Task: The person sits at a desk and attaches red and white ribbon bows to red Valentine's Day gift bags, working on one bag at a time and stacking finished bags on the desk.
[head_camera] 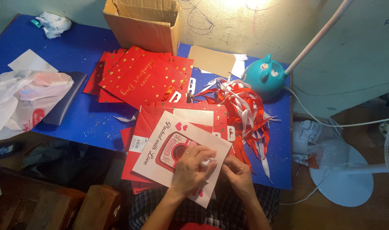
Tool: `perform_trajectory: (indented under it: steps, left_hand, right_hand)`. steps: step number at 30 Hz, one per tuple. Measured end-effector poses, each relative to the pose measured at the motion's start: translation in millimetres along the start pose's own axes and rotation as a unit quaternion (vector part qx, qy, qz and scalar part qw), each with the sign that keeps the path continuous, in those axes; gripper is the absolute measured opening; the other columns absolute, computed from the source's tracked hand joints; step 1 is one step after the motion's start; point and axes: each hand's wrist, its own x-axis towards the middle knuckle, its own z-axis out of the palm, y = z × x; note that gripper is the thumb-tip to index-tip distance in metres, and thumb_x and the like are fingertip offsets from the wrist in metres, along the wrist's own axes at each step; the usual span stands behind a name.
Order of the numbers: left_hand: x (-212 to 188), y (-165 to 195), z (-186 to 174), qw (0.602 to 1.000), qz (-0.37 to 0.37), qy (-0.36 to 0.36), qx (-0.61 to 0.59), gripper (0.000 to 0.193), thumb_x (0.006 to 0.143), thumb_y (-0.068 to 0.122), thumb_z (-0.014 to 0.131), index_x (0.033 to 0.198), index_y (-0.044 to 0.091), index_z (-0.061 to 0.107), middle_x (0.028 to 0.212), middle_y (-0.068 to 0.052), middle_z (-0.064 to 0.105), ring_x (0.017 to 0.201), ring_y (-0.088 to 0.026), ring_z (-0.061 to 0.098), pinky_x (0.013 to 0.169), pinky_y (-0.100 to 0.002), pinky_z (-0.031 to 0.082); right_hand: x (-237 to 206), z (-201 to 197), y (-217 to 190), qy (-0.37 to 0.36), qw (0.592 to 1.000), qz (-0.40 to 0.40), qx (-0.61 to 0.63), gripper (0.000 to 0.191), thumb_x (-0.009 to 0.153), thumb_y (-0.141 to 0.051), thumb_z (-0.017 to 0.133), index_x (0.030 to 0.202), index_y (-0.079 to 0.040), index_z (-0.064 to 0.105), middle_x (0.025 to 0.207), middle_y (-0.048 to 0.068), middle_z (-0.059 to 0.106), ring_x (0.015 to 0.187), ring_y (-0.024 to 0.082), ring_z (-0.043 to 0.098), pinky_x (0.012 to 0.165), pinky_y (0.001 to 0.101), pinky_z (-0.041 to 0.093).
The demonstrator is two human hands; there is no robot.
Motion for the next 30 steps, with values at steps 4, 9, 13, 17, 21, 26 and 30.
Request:
perform_trajectory:
  steps: [4,9,13,17,21,26,30]
  left_hand:
    - [0.5,1.4,2.0,0.999,-0.038,0.0,-0.008,0.019,0.091,0.03,0.075,0.095,0.011,0.077,0.098,-0.005,0.072,0.092,-0.024,0.068,0.075,-0.036,0.056]
    - [-0.7,0.9,3.5,0.999,-0.032,0.01,-0.009,0.017,0.091,0.028,0.075,0.091,0.011,0.076,0.095,-0.004,0.072,0.09,-0.024,0.068,0.075,-0.035,0.055]
    - [-1.2,-1.2,3.2,1.0,-0.026,0.006,-0.008,0.015,0.091,0.027,0.076,0.091,0.011,0.076,0.093,-0.004,0.072,0.089,-0.024,0.068,0.075,-0.036,0.054]
    - [-3.0,-1.3,4.5,0.999,-0.032,-0.004,-0.003,0.015,0.09,0.027,0.076,0.091,0.012,0.076,0.092,-0.003,0.072,0.086,-0.024,0.069,0.073,-0.035,0.055]
    - [-1.9,-2.3,5.1,1.0,-0.021,-0.001,-0.006,0.014,0.09,0.026,0.076,0.094,0.013,0.077,0.091,-0.004,0.072,0.084,-0.024,0.069,0.073,-0.035,0.055]
    - [-0.4,-1.7,7.0,1.0,0.002,-0.002,0.016,0.01,0.088,0.021,0.076,0.094,0.013,0.077,0.09,-0.004,0.071,0.084,-0.025,0.068,0.073,-0.036,0.055]
    - [-3.0,-3.1,8.3,0.999,0.022,0.007,0.035,0.009,0.086,0.015,0.075,0.094,0.012,0.076,0.091,-0.004,0.072,0.086,-0.026,0.069,0.075,-0.037,0.055]
  right_hand:
    - [0.5,0.4,0.5,0.001,1.0,-0.001,0.006,0.01,0.094,0.0,0.064,0.097,0.002,0.074,0.081,0.0,0.066,0.067,0.007,0.061,0.058,0.0233,0.048]
    - [-0.5,0.4,-2.8,-0.022,0.999,-0.018,0.032,0.011,0.095,0.004,0.062,0.098,0.003,0.073,0.079,0.001,0.062,0.065,0.008,0.058,0.057,0.0237,0.047]
    - [-0.8,1.5,-5.1,-0.017,0.999,-0.02,0.03,0.018,0.094,0.004,0.058,0.101,0.003,0.074,0.082,0.0,0.064,0.067,0.007,0.059,0.058,0.0233,0.048]
    - [-0.4,7.8,-3.0,0.014,1.0,-0.009,0.027,0.022,0.093,0.005,0.057,0.106,0.002,0.075,0.079,0.0,0.065,0.065,0.007,0.057,0.057,0.023,0.046]
    - [-0.7,6.3,-2.4,0.019,0.999,0.001,0.035,0.024,0.093,0.005,0.056,0.107,0.001,0.075,0.082,0.0,0.068,0.066,0.006,0.058,0.057,0.0229,0.047]
    - [1.2,6.0,-0.3,0.006,0.997,-0.072,0.018,0.026,0.091,0.006,0.054,0.109,0.002,0.073,0.096,0.0,0.069,0.083,0.005,0.063,0.072,0.0219,0.051]
    - [-1.5,8.6,3.7,0.049,0.998,0.011,0.026,0.023,0.097,-0.002,0.059,0.114,-0.001,0.075,0.09,0.003,0.069,0.073,0.007,0.059,0.061,0.0231,0.047]
